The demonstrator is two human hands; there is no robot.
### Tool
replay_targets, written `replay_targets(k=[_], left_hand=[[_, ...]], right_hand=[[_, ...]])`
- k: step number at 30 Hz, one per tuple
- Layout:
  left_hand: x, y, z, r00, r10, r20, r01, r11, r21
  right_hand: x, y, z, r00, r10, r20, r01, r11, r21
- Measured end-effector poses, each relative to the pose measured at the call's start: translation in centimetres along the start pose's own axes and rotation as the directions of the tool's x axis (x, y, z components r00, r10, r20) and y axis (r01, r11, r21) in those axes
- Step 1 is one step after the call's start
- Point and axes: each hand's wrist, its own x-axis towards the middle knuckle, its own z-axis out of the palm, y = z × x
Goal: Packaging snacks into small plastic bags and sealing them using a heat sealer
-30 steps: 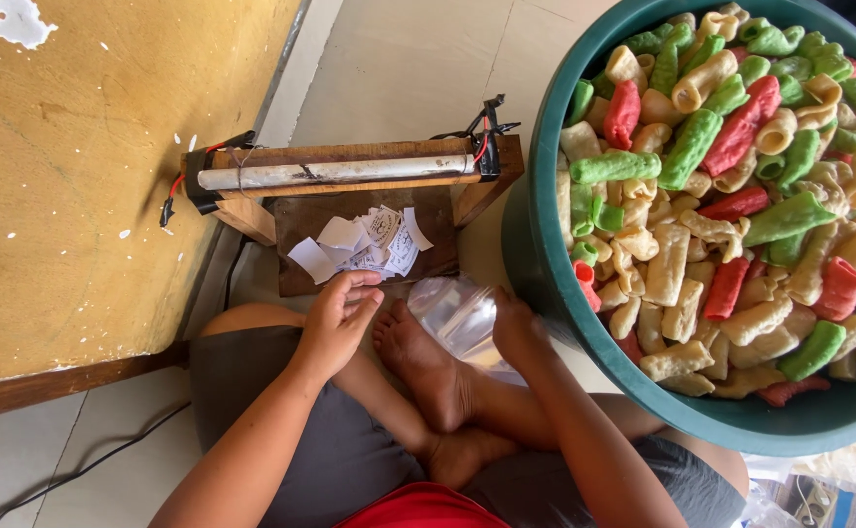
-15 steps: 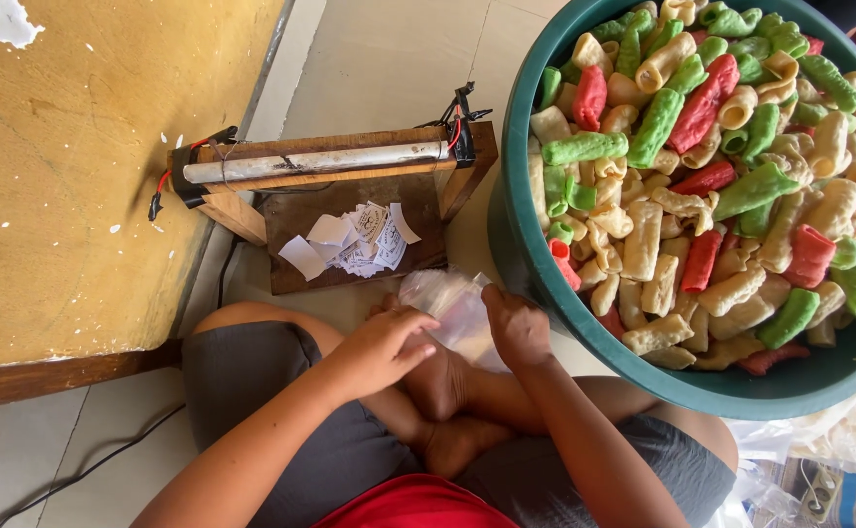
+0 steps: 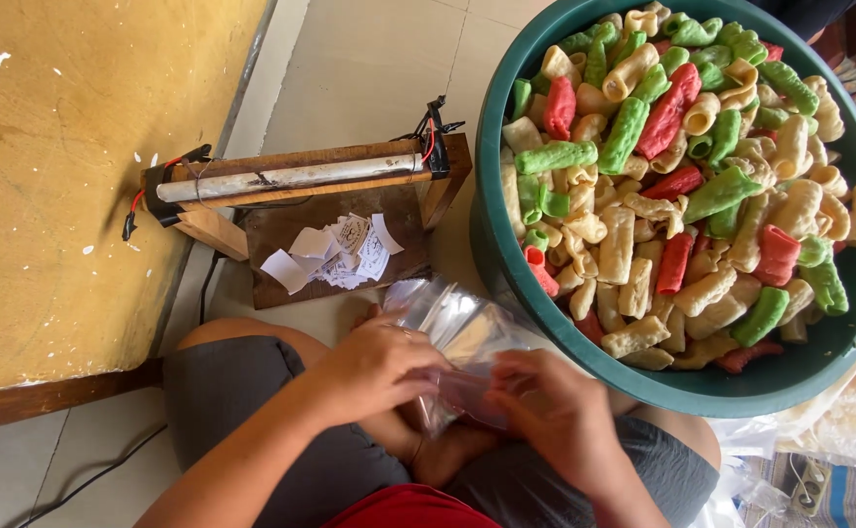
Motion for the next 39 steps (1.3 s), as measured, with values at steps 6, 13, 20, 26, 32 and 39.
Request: replay_targets(k=[6, 13, 20, 26, 32, 39], left_hand=[[-1.8, 0.5, -2.9, 0.985, -0.048, -0.167, -0.005, 0.954, -0.300], [-0.8, 2.2, -3.3, 0.958, 0.034, -0.283, -0.092, 0.976, -0.195], [-3.1, -1.0, -2.5, 0.866, -0.326, -0.380, -0.011, 0.747, -0.665], [-3.4, -1.6, 1.6, 0.588, -0.587, -0.556, 0.099, 0.735, -0.671], [-2.4, 0.9, 0.2, 0.582, -0.555, -0.594, -0.034, 0.713, -0.700], [0.2, 4.5, 0.2, 0.748, -0.281, -0.601, -0.088, 0.856, -0.509]], right_hand=[[0.7, -1.6, -0.4, 0.834, 0.125, -0.538, -0.017, 0.979, 0.202], [2.8, -3.3, -1.7, 0.974, 0.065, -0.218, -0.031, 0.987, 0.157], [0.8, 0.0, -0.8, 0.796, -0.079, -0.601, -0.024, 0.987, -0.161], [1.2, 0.3, -0.2, 0.758, -0.203, -0.620, 0.055, 0.967, -0.249], [2.8, -0.4, -0.1, 0.680, -0.467, -0.565, 0.067, 0.807, -0.586], [4.0, -3.2, 2.4, 0.859, -0.296, -0.418, 0.304, 0.951, -0.048]])
